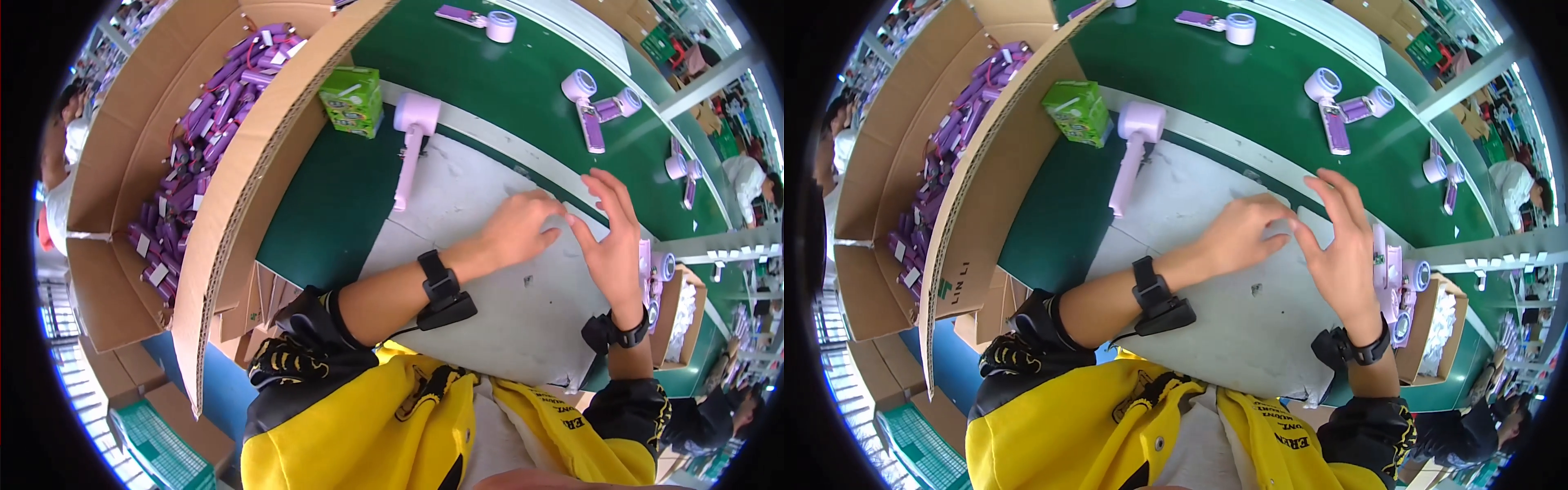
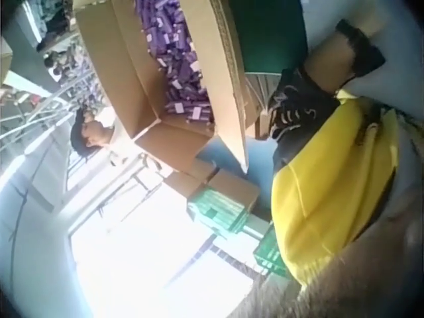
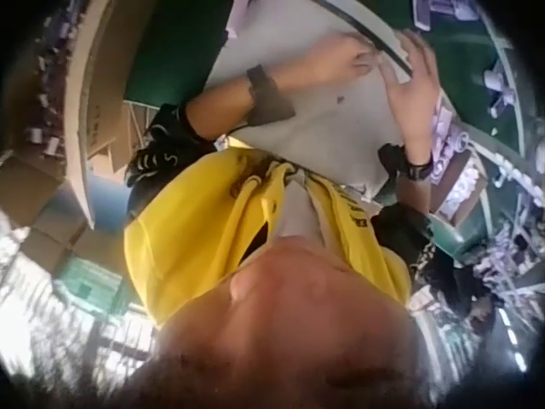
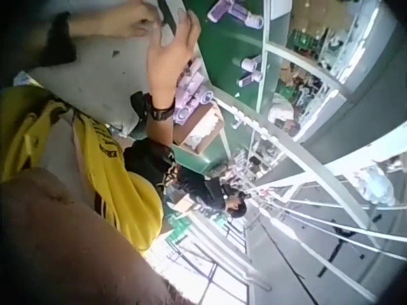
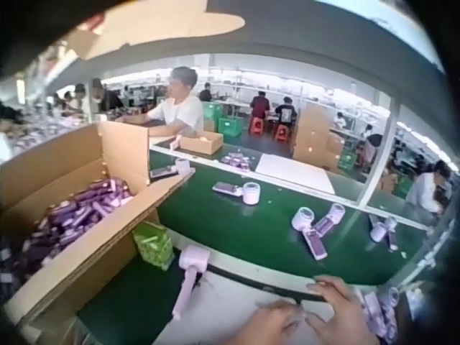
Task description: The person assembles a handheld fan by connecting a battery pack to a circuit board and fitting them into the housing. After testing the fan, the person reaches into a box for a new battery pack and repeats the process with another fan.
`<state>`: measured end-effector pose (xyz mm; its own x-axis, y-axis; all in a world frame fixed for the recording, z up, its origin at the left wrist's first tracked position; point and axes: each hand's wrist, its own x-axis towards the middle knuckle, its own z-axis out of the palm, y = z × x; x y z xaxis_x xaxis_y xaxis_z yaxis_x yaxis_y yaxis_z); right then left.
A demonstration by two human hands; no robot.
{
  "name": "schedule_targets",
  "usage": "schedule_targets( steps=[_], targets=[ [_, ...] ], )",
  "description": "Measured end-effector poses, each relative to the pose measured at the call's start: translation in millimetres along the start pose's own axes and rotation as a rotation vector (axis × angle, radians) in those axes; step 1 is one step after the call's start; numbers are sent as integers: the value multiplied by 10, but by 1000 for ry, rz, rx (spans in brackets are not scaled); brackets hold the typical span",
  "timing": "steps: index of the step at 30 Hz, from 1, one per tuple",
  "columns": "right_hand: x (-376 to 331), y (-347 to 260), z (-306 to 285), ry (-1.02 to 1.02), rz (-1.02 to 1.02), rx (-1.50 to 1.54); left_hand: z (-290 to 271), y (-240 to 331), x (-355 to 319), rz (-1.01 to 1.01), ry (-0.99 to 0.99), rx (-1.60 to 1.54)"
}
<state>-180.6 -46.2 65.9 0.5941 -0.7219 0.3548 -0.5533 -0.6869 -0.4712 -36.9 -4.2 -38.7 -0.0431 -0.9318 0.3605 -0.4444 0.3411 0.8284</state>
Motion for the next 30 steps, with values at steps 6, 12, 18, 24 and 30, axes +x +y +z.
schedule_targets(
  steps=[6,12,18,24,30],
  targets=[
    [553,-506,31,-328,-224,141,204,-66,131,35,27,19],
    [1354,-984,838,-552,-306,368,278,-239,-26,-115,43,-541],
    [1763,-935,1560,-308,-564,174,427,-103,162,-16,-16,57],
    [1628,-1095,1357,-238,-571,189,448,-18,159,4,-7,9],
    [1120,-1308,532,-468,-518,394,451,59,120,88,187,-134]
  ],
)
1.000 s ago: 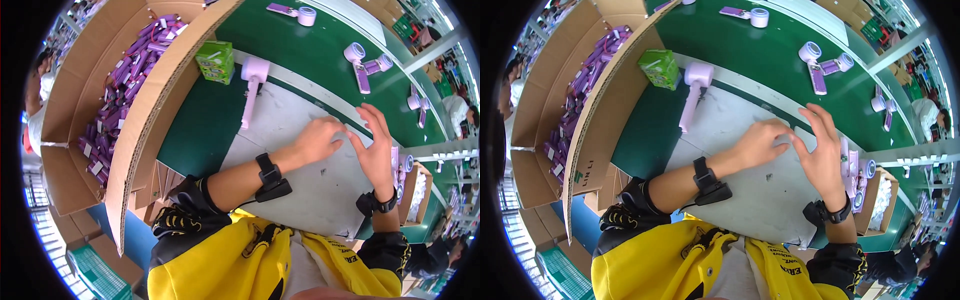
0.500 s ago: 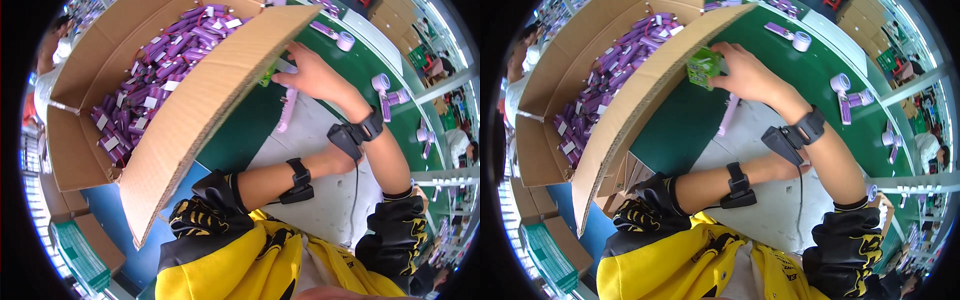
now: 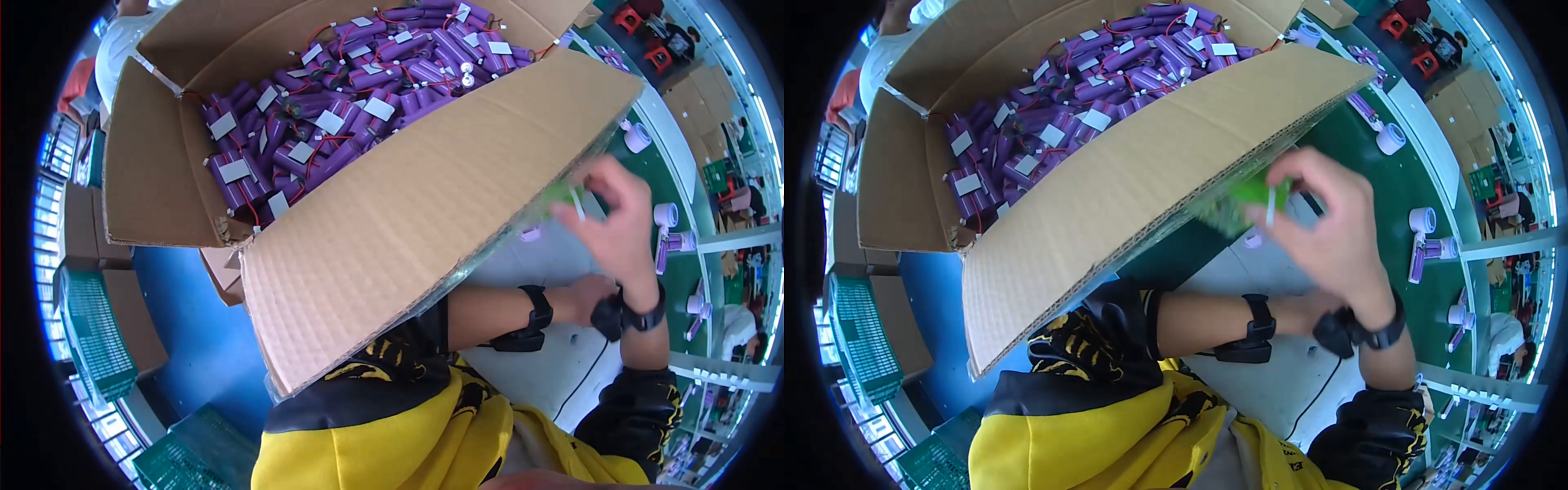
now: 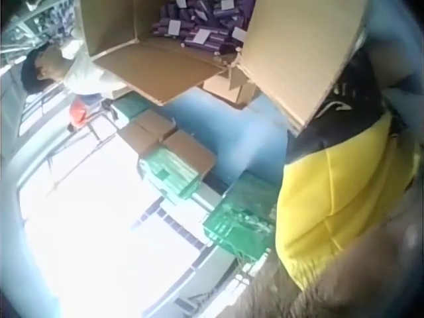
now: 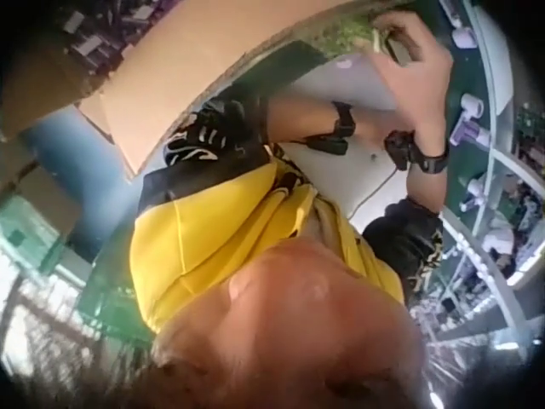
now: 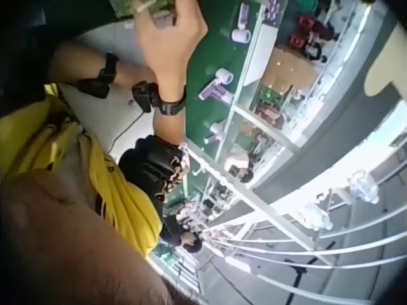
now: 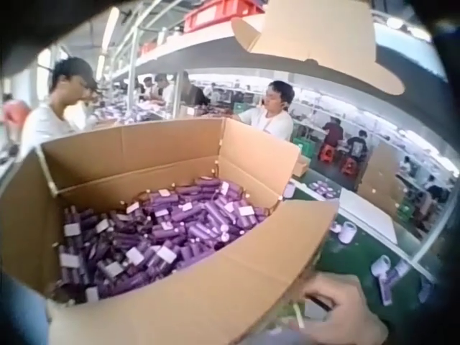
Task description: The person assembles a handheld fan by connecting a battery pack to a circuit board and fitting them into the housing. After testing the fan, the person reaches into a box for a new battery pack and repeats the process with another fan.
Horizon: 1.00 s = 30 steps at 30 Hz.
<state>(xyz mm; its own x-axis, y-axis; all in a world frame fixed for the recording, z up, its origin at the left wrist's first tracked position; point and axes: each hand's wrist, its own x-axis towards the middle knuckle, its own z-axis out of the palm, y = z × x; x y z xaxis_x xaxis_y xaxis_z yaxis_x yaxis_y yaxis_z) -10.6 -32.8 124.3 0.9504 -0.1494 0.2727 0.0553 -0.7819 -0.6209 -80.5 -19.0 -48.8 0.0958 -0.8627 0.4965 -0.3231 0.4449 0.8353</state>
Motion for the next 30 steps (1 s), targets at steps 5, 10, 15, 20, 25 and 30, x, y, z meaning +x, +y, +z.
schedule_targets(
  steps=[5,10,15,20,25,30],
  targets=[
    [-322,-506,60,17,-499,97,-180,-24,20,-72,-175,48],
    [-517,-669,127,75,-539,175,-223,22,153,-116,-378,113],
    [-526,-783,40,2,-487,186,-283,89,170,-189,-422,147],
    [-494,-706,105,39,-562,228,-305,70,158,-170,-402,165],
    [-522,-707,188,56,-563,290,-321,64,138,-173,-408,168],
    [-543,-721,189,88,-539,299,-328,60,131,-165,-409,182]
  ],
)
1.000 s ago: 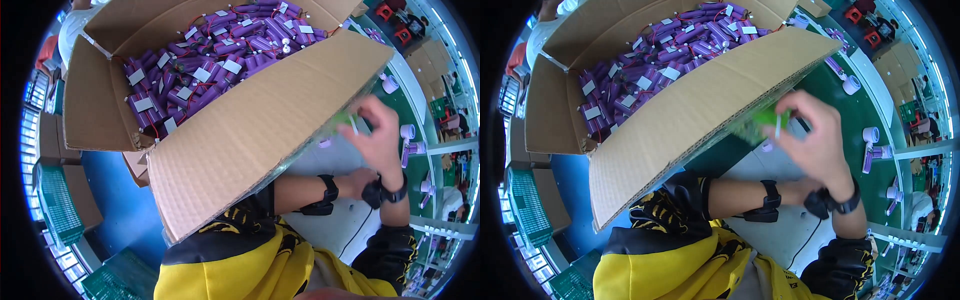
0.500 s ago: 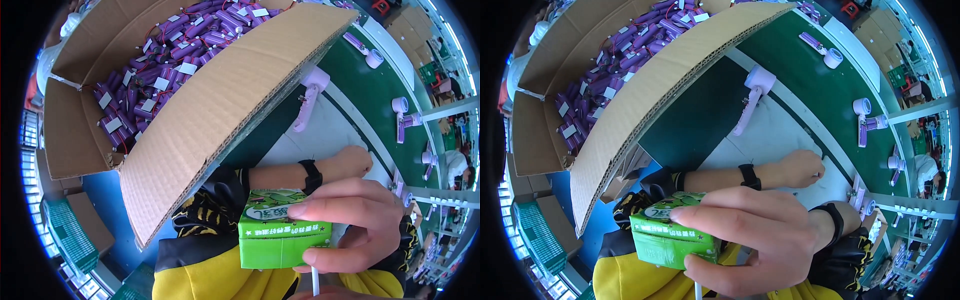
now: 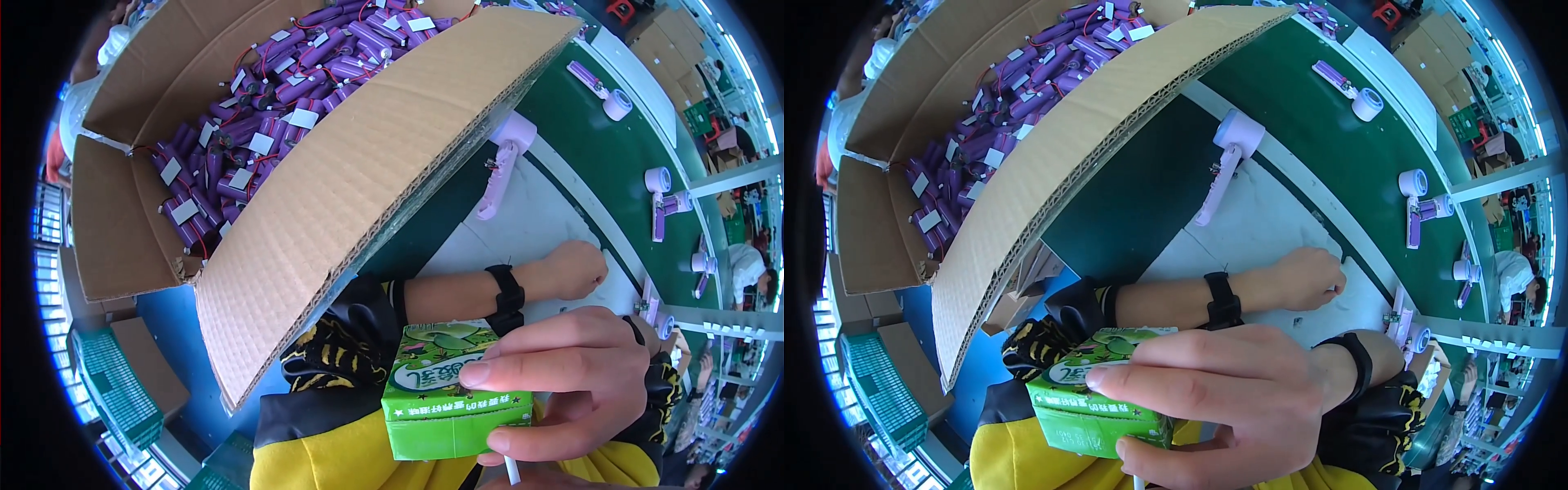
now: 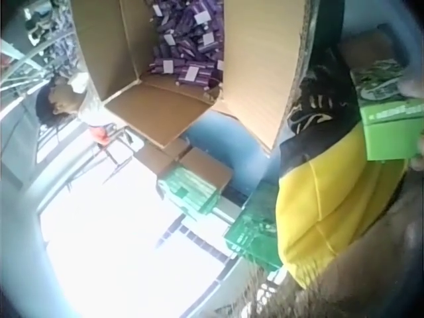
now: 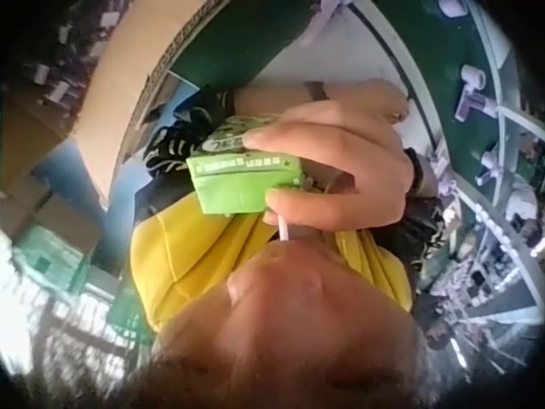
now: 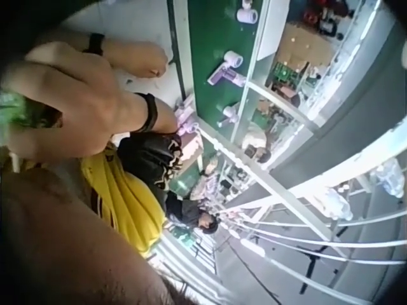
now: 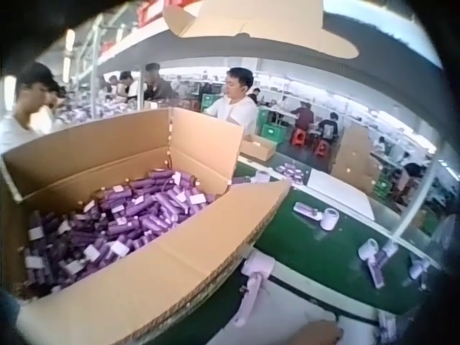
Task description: The person assembles a handheld fan by connecting a battery pack to a circuit board and fitting them into the housing. After testing the fan, the person reaches into a box for a new battery pack and repeats the process with another fan.
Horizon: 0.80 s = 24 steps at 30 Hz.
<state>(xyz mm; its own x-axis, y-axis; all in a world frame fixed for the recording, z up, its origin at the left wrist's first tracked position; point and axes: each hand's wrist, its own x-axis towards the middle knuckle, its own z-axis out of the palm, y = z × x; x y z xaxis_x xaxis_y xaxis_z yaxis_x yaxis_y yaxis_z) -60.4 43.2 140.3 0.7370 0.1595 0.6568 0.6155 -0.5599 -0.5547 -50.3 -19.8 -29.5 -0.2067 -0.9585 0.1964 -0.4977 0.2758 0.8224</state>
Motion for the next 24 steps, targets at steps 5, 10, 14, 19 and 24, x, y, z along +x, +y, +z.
schedule_targets(
  steps=[5,10,14,19,24],
  targets=[
    [-11,41,3,41,-9,11,-48,20,2,0,-16,0],
    [-22,119,-10,63,-63,31,-44,-8,-24,-1,-14,8],
    [-15,125,-35,54,-60,35,-33,-9,-61,19,-2,15],
    [-28,147,-48,75,-24,49,-36,5,-33,3,-21,1],
    [-30,306,-98,52,13,85,231,74,-391,2,-58,-41]
  ],
)
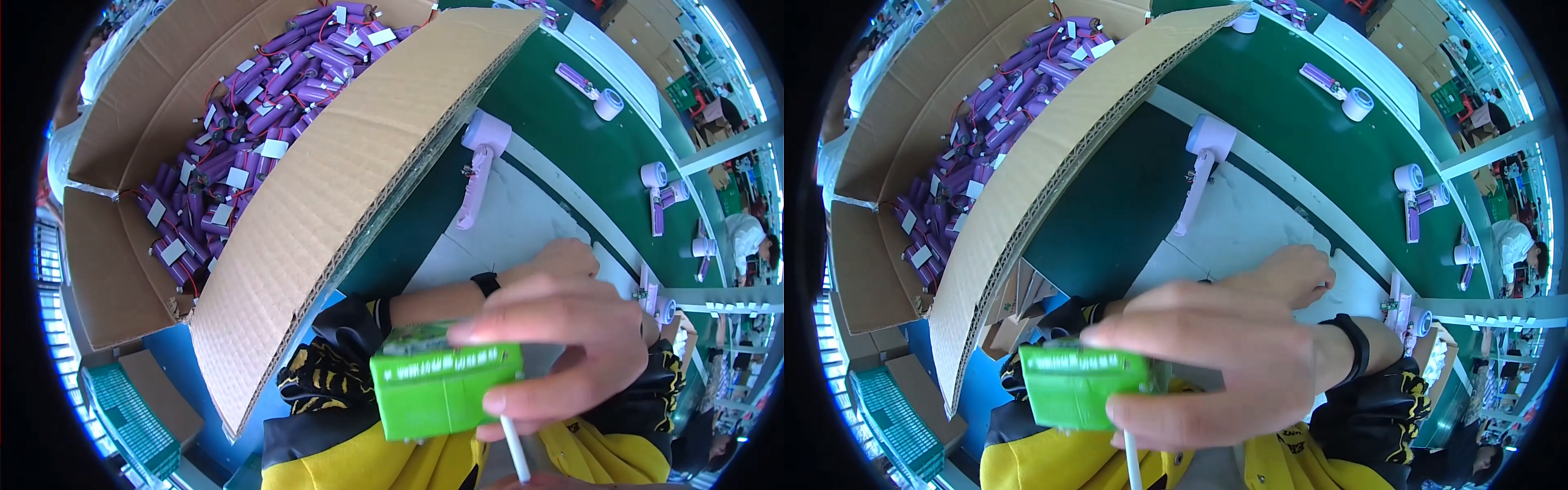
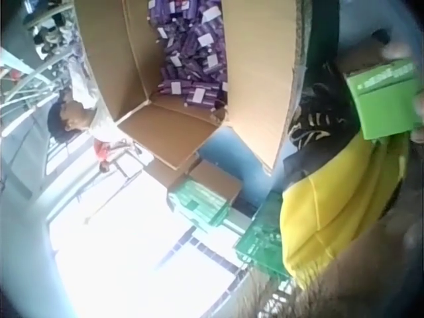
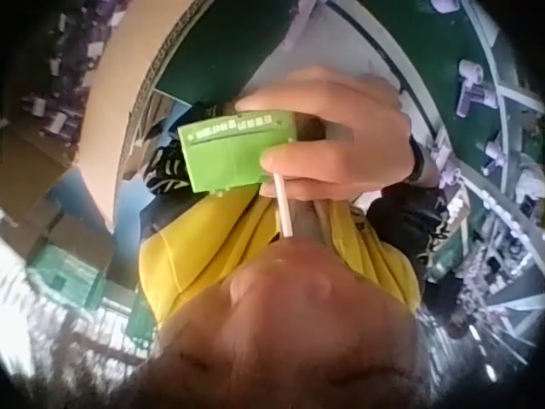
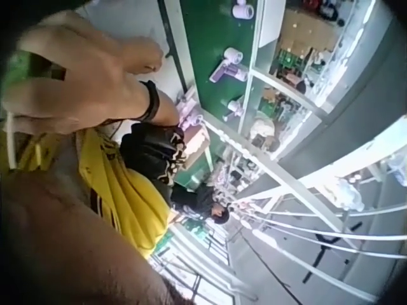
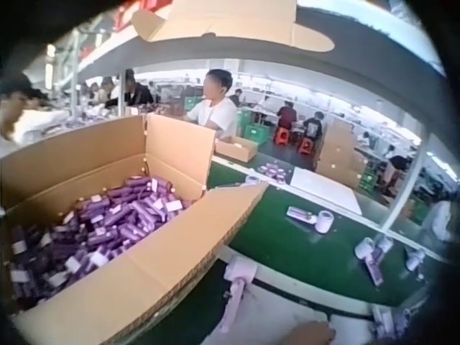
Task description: The person assembles a handheld fan by connecting a battery pack to a circuit board and fitting them into the housing. After testing the fan, the person reaches into a box for a new battery pack and repeats the process with another fan.
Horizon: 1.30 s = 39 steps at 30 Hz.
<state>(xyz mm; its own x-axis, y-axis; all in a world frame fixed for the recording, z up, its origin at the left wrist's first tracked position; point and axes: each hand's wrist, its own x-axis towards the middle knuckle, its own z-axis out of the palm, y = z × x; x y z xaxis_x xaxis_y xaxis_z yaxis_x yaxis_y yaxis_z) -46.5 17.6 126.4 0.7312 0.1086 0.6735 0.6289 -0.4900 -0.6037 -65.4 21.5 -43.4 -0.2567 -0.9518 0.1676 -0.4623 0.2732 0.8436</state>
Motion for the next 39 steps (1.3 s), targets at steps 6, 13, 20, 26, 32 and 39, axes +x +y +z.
schedule_targets(
  steps=[6,13,20,26,32,39],
  targets=[
    [129,341,-140,-24,174,-66,183,-267,257,109,244,-464],
    [240,1015,-99,115,611,-130,448,-509,356,271,512,-988],
    [149,1586,-230,139,558,-449,-180,-74,379,62,266,-35],
    [61,1671,-417,34,481,-514,-76,-157,400,97,309,-30],
    [-325,1902,-634,-88,756,-592,-72,-163,409,36,190,-150],
    [-104,1663,-704,-172,1023,-546,-236,-192,351,10,177,-107]
  ],
)
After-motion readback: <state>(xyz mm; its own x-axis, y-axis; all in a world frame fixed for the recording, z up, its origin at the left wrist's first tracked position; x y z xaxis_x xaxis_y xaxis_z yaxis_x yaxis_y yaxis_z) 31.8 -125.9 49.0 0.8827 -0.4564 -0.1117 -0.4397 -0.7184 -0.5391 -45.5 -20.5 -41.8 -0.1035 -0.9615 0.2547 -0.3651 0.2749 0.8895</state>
